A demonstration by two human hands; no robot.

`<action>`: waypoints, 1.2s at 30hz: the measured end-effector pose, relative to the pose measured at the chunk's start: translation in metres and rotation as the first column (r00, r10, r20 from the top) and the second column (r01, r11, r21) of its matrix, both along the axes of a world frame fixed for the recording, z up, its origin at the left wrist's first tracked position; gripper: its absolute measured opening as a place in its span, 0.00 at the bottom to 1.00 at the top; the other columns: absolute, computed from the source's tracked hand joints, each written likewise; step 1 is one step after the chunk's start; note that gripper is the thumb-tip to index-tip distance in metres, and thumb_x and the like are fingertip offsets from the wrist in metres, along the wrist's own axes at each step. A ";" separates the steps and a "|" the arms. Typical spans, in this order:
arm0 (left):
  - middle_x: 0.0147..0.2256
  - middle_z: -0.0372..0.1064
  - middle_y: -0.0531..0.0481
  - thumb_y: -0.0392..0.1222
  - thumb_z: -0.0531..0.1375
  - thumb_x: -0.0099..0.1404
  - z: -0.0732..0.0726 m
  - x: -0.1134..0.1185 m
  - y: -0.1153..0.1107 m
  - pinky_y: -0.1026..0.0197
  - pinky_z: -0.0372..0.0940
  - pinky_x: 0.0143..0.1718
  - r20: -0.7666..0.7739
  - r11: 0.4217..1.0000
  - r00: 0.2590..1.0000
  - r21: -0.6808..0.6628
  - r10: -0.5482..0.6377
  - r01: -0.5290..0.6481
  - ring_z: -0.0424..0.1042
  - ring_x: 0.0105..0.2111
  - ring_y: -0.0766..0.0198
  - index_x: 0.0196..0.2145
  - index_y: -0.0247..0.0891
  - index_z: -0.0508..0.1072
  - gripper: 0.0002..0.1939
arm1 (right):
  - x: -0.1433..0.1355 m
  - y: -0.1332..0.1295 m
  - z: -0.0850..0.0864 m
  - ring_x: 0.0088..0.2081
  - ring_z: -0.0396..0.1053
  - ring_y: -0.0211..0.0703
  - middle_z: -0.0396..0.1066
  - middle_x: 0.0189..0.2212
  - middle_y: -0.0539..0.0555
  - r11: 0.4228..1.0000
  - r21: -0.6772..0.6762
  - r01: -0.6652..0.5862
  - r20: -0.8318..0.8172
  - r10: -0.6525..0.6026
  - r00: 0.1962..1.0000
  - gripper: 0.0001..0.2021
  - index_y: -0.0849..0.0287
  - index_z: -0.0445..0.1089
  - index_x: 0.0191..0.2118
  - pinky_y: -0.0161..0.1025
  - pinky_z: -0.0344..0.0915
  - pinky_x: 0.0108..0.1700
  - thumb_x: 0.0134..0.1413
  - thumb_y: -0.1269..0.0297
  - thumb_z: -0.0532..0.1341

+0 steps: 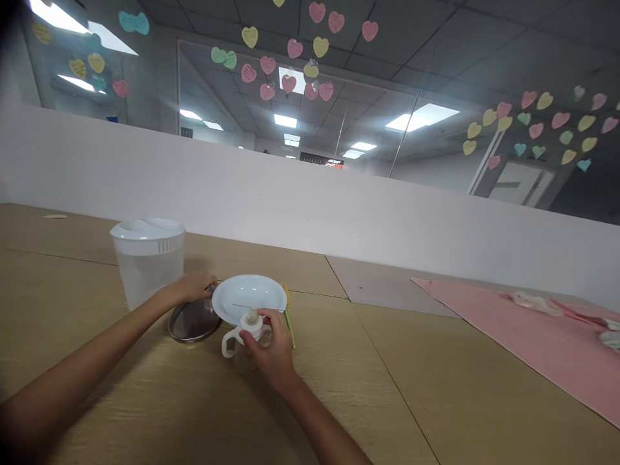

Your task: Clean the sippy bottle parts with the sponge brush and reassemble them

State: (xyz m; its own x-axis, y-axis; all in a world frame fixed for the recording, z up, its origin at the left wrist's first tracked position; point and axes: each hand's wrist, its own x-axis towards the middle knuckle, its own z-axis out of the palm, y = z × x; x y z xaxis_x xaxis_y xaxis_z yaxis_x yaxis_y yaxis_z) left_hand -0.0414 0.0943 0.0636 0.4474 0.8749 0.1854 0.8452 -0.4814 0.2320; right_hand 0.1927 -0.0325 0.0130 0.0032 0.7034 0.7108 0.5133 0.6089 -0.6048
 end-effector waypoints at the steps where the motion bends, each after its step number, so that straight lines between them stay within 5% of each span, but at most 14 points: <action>1: 0.35 0.74 0.38 0.41 0.60 0.53 0.003 0.000 -0.001 0.55 0.65 0.37 -0.041 0.999 0.998 0.011 0.050 -0.050 0.72 0.38 0.48 0.33 0.34 0.74 0.10 | 0.000 0.000 0.000 0.37 0.67 0.43 0.70 0.38 0.53 1.000 0.006 -0.001 0.003 0.001 1.000 0.16 0.55 0.66 0.42 0.40 0.66 0.40 0.46 0.60 0.65; 4: 0.35 0.72 0.33 0.35 0.59 0.53 0.024 -0.003 -0.010 0.52 0.64 0.38 -0.143 0.982 0.972 0.075 0.185 -0.175 0.72 0.40 0.44 0.32 0.30 0.74 0.08 | 0.000 0.000 0.000 0.37 0.68 0.43 0.70 0.38 0.53 1.000 0.011 -0.006 0.004 0.006 1.000 0.15 0.55 0.66 0.42 0.40 0.66 0.40 0.47 0.60 0.65; 8: 0.42 0.70 0.32 0.37 0.52 0.62 0.064 -0.003 -0.045 0.49 0.63 0.42 -0.144 0.954 0.961 0.218 0.238 -0.204 0.69 0.44 0.43 0.40 0.30 0.73 0.13 | -0.002 -0.002 0.001 0.38 0.68 0.44 0.70 0.38 0.54 1.000 0.002 -0.009 -0.002 0.009 1.000 0.15 0.55 0.66 0.42 0.41 0.66 0.42 0.47 0.60 0.65; 10: 0.47 0.68 0.39 0.44 0.50 0.66 0.080 0.003 -0.070 0.52 0.64 0.43 0.007 0.931 0.993 0.347 0.116 -0.111 0.69 0.45 0.49 0.48 0.37 0.70 0.16 | -0.002 -0.004 0.002 0.39 0.68 0.44 0.70 0.39 0.54 1.000 -0.005 -0.010 -0.012 0.010 1.000 0.16 0.55 0.66 0.43 0.41 0.66 0.42 0.47 0.59 0.65; 12: 0.52 0.66 0.45 0.50 0.50 0.67 0.090 0.012 -0.093 0.57 0.63 0.45 0.151 0.938 0.976 0.334 -0.154 0.097 0.69 0.46 0.55 0.52 0.41 0.66 0.20 | -0.003 -0.006 0.002 0.39 0.67 0.44 0.69 0.40 0.54 1.000 -0.011 -0.006 -0.026 0.006 1.000 0.20 0.55 0.65 0.46 0.42 0.66 0.43 0.47 0.58 0.66; 15: 0.51 0.67 0.50 0.54 0.49 0.67 0.088 0.026 -0.115 0.60 0.63 0.46 0.194 0.922 0.915 0.240 -0.354 0.305 0.69 0.45 0.59 0.52 0.45 0.67 0.21 | -0.002 -0.007 0.000 0.42 0.67 0.46 0.67 0.46 0.56 1.000 0.002 0.002 -0.062 -0.002 0.998 0.26 0.54 0.60 0.52 0.45 0.66 0.46 0.47 0.56 0.66; 20: 0.51 0.68 0.51 0.52 0.51 0.67 0.070 0.041 -0.118 0.60 0.60 0.48 0.134 0.895 0.887 0.123 -0.443 0.428 0.67 0.49 0.57 0.52 0.46 0.68 0.19 | 0.000 -0.007 -0.002 0.49 0.65 0.50 0.65 0.50 0.58 0.999 0.028 -0.031 -0.088 0.033 0.996 0.30 0.55 0.55 0.58 0.48 0.64 0.50 0.51 0.55 0.63; 29: 0.51 0.68 0.49 0.53 0.50 0.67 0.059 0.044 -0.105 0.60 0.58 0.47 0.122 0.891 0.883 0.046 -0.454 0.452 0.66 0.49 0.56 0.52 0.44 0.68 0.20 | -0.004 -0.010 0.000 0.48 0.68 0.47 0.69 0.47 0.56 0.991 -0.085 -0.107 -0.102 0.098 0.990 0.24 0.55 0.57 0.55 0.45 0.66 0.49 0.55 0.56 0.60; 36: 0.49 0.69 0.50 0.55 0.51 0.66 0.057 0.041 -0.102 0.62 0.59 0.43 0.127 0.886 0.877 0.044 -0.464 0.462 0.68 0.45 0.58 0.51 0.45 0.68 0.20 | -0.009 -0.009 -0.006 0.45 0.67 0.45 0.67 0.45 0.56 0.998 -0.021 -0.061 -0.099 0.059 0.993 0.23 0.54 0.57 0.55 0.46 0.66 0.49 0.54 0.57 0.60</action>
State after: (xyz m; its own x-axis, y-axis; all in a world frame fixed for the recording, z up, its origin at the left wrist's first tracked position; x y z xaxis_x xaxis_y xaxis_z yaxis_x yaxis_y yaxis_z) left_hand -0.0005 -0.0074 0.1211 0.7722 0.5709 0.2788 0.4876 -0.8138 0.3162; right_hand 0.1840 -0.0411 0.0071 0.0297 0.7209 0.6924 0.4133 0.6218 -0.6652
